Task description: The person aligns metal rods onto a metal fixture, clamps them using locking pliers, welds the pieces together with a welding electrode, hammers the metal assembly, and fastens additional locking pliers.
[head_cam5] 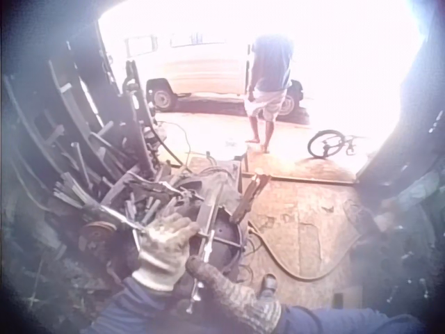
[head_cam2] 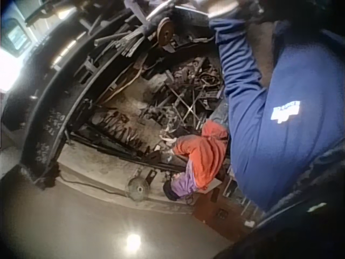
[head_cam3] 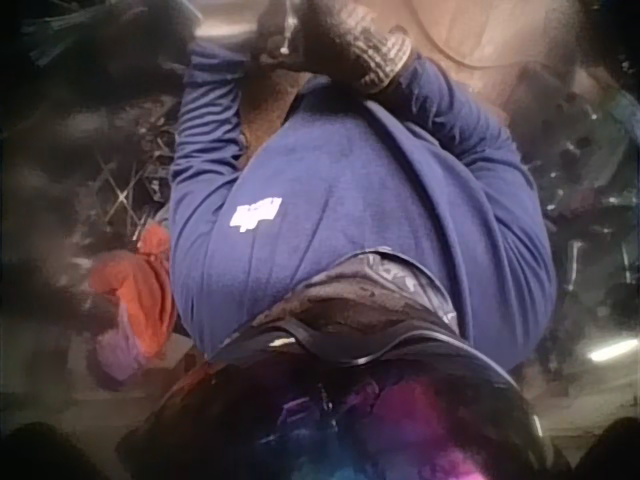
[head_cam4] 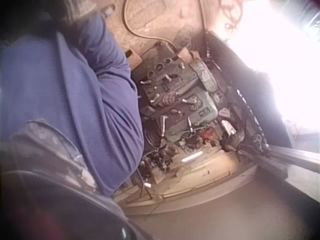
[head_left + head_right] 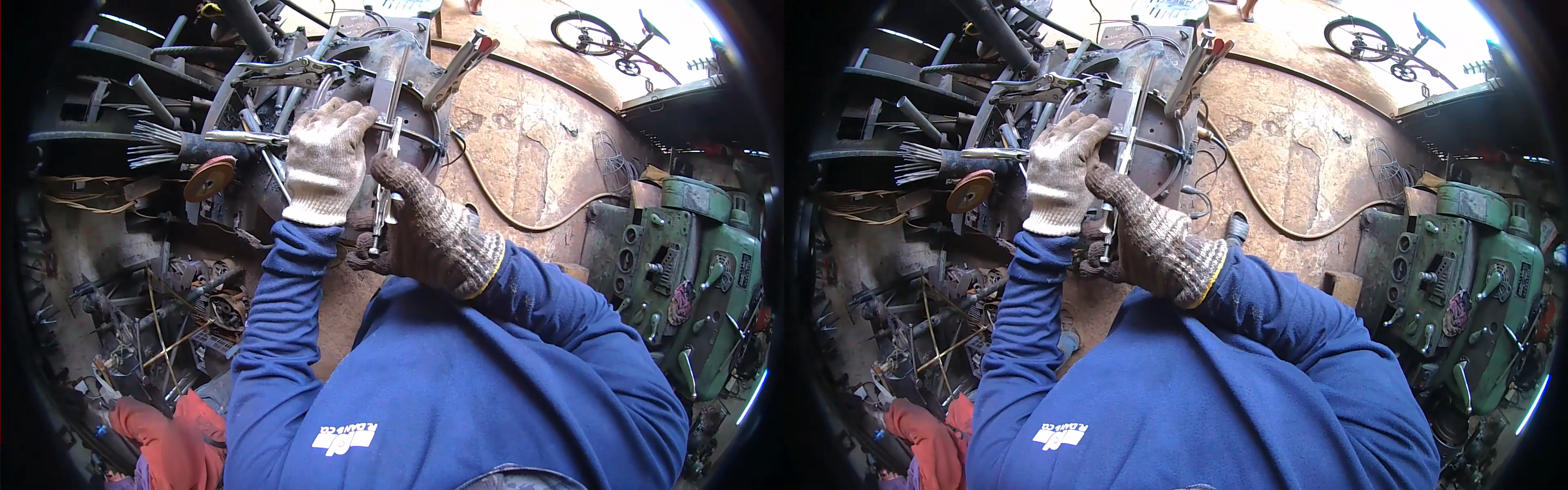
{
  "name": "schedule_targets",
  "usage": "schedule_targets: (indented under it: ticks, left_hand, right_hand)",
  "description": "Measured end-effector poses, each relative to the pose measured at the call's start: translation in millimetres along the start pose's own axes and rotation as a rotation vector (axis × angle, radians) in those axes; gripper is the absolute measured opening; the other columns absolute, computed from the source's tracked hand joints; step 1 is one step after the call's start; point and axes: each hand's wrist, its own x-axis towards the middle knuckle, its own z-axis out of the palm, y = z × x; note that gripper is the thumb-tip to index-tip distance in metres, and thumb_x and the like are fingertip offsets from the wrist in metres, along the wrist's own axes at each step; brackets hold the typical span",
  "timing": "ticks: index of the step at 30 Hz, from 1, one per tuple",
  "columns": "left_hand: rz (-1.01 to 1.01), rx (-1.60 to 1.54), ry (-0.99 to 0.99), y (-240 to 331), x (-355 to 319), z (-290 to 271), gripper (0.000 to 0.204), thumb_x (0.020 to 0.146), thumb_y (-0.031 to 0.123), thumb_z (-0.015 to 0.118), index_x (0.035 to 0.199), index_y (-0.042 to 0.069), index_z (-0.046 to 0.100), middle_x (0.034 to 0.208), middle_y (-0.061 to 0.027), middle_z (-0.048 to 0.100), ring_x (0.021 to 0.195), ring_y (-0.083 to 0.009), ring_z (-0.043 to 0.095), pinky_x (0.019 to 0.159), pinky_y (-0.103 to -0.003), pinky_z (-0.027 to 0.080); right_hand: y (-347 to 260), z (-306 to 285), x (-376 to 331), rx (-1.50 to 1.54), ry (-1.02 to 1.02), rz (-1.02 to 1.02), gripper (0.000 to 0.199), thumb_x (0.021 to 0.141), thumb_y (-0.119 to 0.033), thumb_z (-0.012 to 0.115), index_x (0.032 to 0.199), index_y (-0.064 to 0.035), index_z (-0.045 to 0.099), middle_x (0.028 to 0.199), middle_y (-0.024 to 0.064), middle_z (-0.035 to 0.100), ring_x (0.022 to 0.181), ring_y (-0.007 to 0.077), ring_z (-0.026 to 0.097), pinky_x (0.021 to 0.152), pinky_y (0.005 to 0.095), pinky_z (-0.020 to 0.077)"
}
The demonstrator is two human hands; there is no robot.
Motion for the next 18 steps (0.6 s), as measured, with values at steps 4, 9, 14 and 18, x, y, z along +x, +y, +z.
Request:
schedule_targets:
  ticks: [4, 9, 14, 18]
  left_hand:
    - [-0.051, -0.006, -0.059, 1, -2, 0, 0.028, 0.082, 0.003, 0.072, 0.109, 0.01, 0.077, 0.112, -0.0114, 0.076, 0.114, -0.0331, 0.07, 0.1, -0.046, 0.053]
    - [-0.03, -0.002, -0.032, 2, 1, 2, 0.028, 0.08, 0.002, 0.07, 0.106, 0.01, 0.076, 0.108, -0.0096, 0.076, 0.109, -0.031, 0.07, 0.097, -0.045, 0.054]
    - [0.005, 0.012, 0.013, -2, -3, 5, 0.029, 0.078, 0.002, 0.068, 0.104, 0.01, 0.075, 0.106, -0.0088, 0.075, 0.106, -0.03, 0.07, 0.094, -0.044, 0.054]
    - [0.014, 0.025, 0.022, 2, 0, 3, 0.029, 0.078, 0.002, 0.067, 0.104, 0.01, 0.075, 0.106, -0.0084, 0.075, 0.107, -0.0296, 0.07, 0.094, -0.045, 0.054]
  right_hand:
    - [10, -5, -1, -0.018, -0.001, -0.092, 0.048, 0.093, -0.054, 0.07, 0.122, -0.0157, 0.068, 0.103, 0.0071, 0.073, 0.093, 0.0261, 0.071, 0.087, 0.0448, 0.0573]
    - [17, -27, 1, -0.027, -0.03, -0.094, 0.037, 0.096, -0.04, 0.071, 0.122, -0.0148, 0.067, 0.109, 0.0056, 0.073, 0.098, 0.0259, 0.071, 0.088, 0.0466, 0.0566]
    - [20, -18, 3, -0.066, 0.07, -0.118, 0.022, 0.104, -0.027, 0.059, 0.115, -0.0089, 0.064, 0.092, 0.0013, 0.067, 0.083, 0.0136, 0.068, 0.074, 0.0303, 0.0597]
    - [24, -46, 26, -0.254, -0.118, -0.116, 0.024, 0.099, -0.036, 0.068, 0.109, -0.0143, 0.067, 0.095, 0.0003, 0.066, 0.083, 0.0155, 0.064, 0.086, 0.0389, 0.0553]
